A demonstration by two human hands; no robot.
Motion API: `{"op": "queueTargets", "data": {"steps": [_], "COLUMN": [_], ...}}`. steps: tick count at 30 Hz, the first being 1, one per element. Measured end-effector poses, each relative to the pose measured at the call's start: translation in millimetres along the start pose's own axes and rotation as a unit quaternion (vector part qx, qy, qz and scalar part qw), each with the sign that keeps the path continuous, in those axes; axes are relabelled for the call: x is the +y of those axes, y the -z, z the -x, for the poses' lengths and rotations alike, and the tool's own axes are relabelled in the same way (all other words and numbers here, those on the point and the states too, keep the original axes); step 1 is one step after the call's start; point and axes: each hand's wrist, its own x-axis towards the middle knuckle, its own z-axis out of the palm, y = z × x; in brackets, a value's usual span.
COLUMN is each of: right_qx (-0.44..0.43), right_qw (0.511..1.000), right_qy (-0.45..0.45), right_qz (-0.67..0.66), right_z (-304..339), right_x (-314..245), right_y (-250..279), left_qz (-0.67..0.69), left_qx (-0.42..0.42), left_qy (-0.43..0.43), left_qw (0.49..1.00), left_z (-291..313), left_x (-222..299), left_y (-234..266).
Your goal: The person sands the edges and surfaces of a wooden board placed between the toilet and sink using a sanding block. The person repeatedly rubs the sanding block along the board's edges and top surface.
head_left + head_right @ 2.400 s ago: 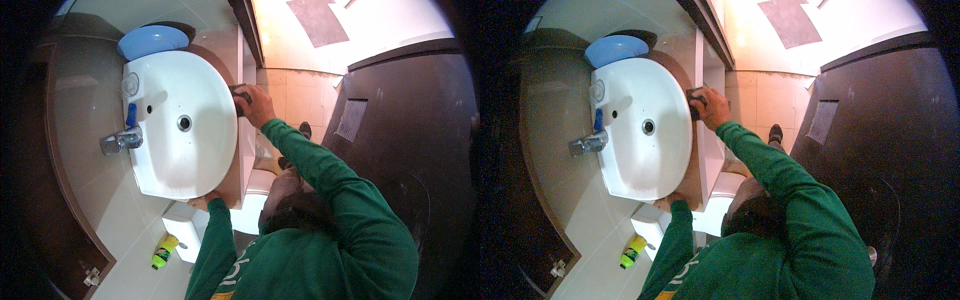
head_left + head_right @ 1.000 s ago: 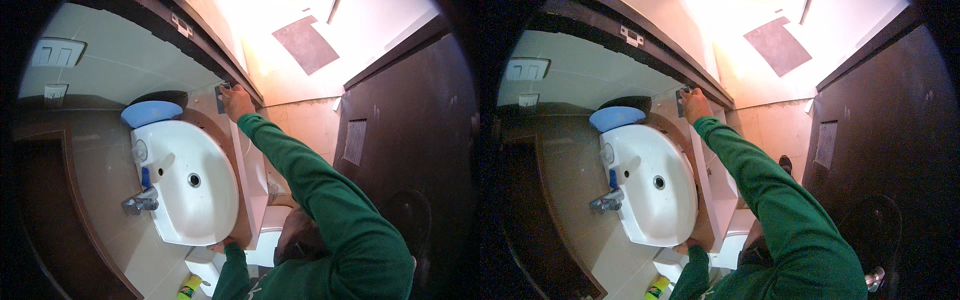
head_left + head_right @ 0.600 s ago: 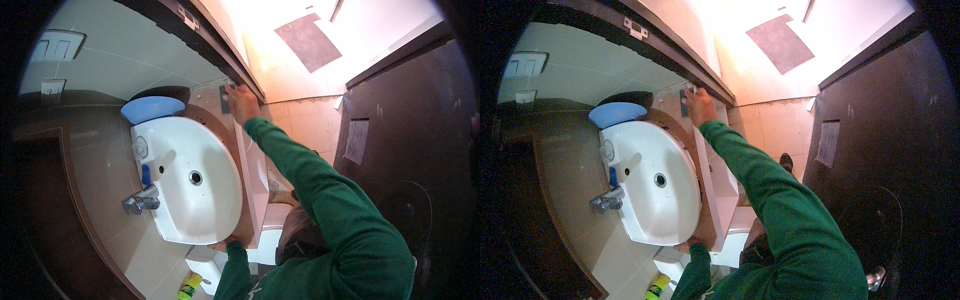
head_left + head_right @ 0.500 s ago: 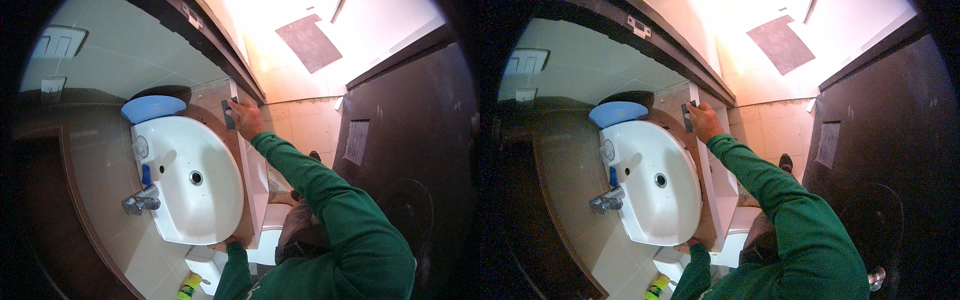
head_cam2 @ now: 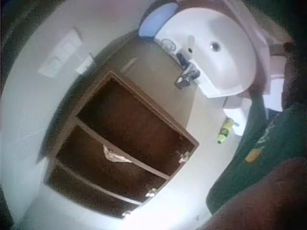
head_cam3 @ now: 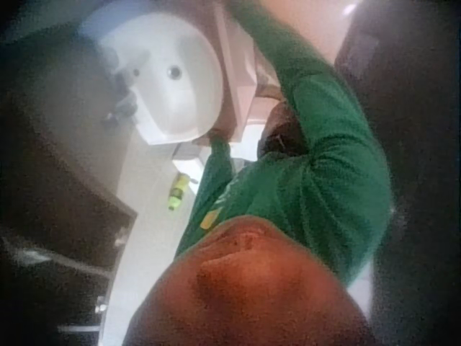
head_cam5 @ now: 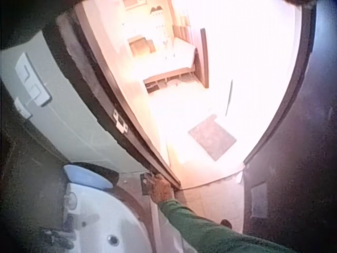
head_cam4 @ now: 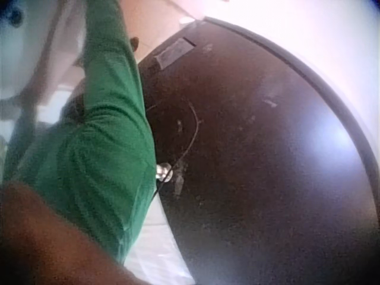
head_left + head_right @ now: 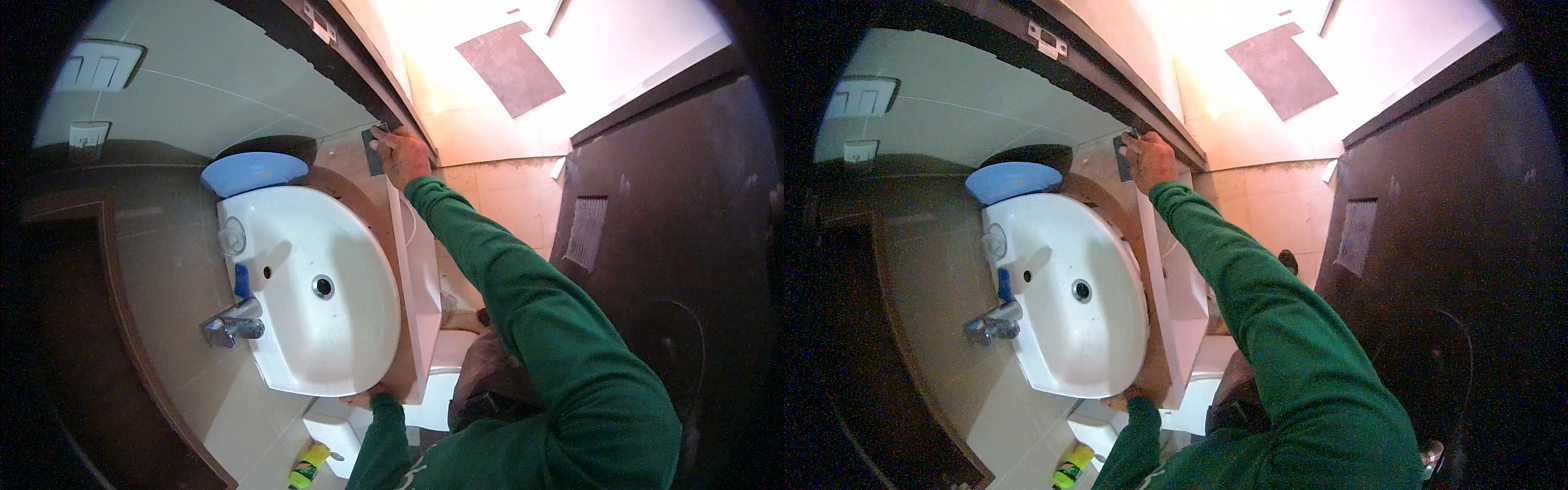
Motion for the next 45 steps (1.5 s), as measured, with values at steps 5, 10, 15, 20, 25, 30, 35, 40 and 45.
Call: {"op": "queueTargets", "data": {"steps": [5, 10, 15, 20, 25, 30, 35, 40, 45], "right_qx": [0.0, 0.015, -0.032, 0.004, -0.051, 0.034, 0.015, -0.015, -0.046], "right_qw": [0.999, 0.998, 0.999, 0.998, 0.998, 0.998, 0.973, 0.964, 0.95], "right_qy": [0.032, 0.003, 0.02, -0.01, -0.016, -0.019, -0.23, -0.267, -0.3], "right_qz": [0.015, 0.062, 0.011, 0.062, 0.042, 0.049, -0.013, 0.011, -0.075], "right_z": [40.4, 4.1, 39.4, 2.4, 36.2, 1.3, 12.2, -22.4, -4.4], "right_x": [-2.4, 2.4, 5.2, 4.5, -8.6, 4.7, -0.6, 8.4, 10.5], "right_y": [-0.5, -5.0, 2.6, 1.8, 3.9, -1.6, -5.2, -7.6, -6.4], "left_qz": [0.001, 0.003, 0.005, 0.011, 0.01, 0.016, 0.019, 0.021, 0.021], "left_qx": [0.0, -0.003, -0.006, -0.006, 0.003, -0.004, 0.003, 0.001, 0.001], "left_qy": [0.005, 0.008, 0.015, 0.005, 0.02, 0.01, 0.02, 0.023, 0.031], "left_qw": [1.0, 1.0, 1.0, 1.0, 1.0, 1.0, 1.0, 1.0, 0.999], "left_z": [1.8, 3.1, -2.3, -4.1, -7.0, -4.8, -6.7, -8.7, -8.8], "left_x": [-3.1, -8.3, -9.6, -4.6, -12.0, -7.0, -11.5, -11.1, -9.6], "left_y": [-0.3, 0.4, 0.1, 0.4, 6.8, 3.3, 5.0, 4.6, 4.9]}}
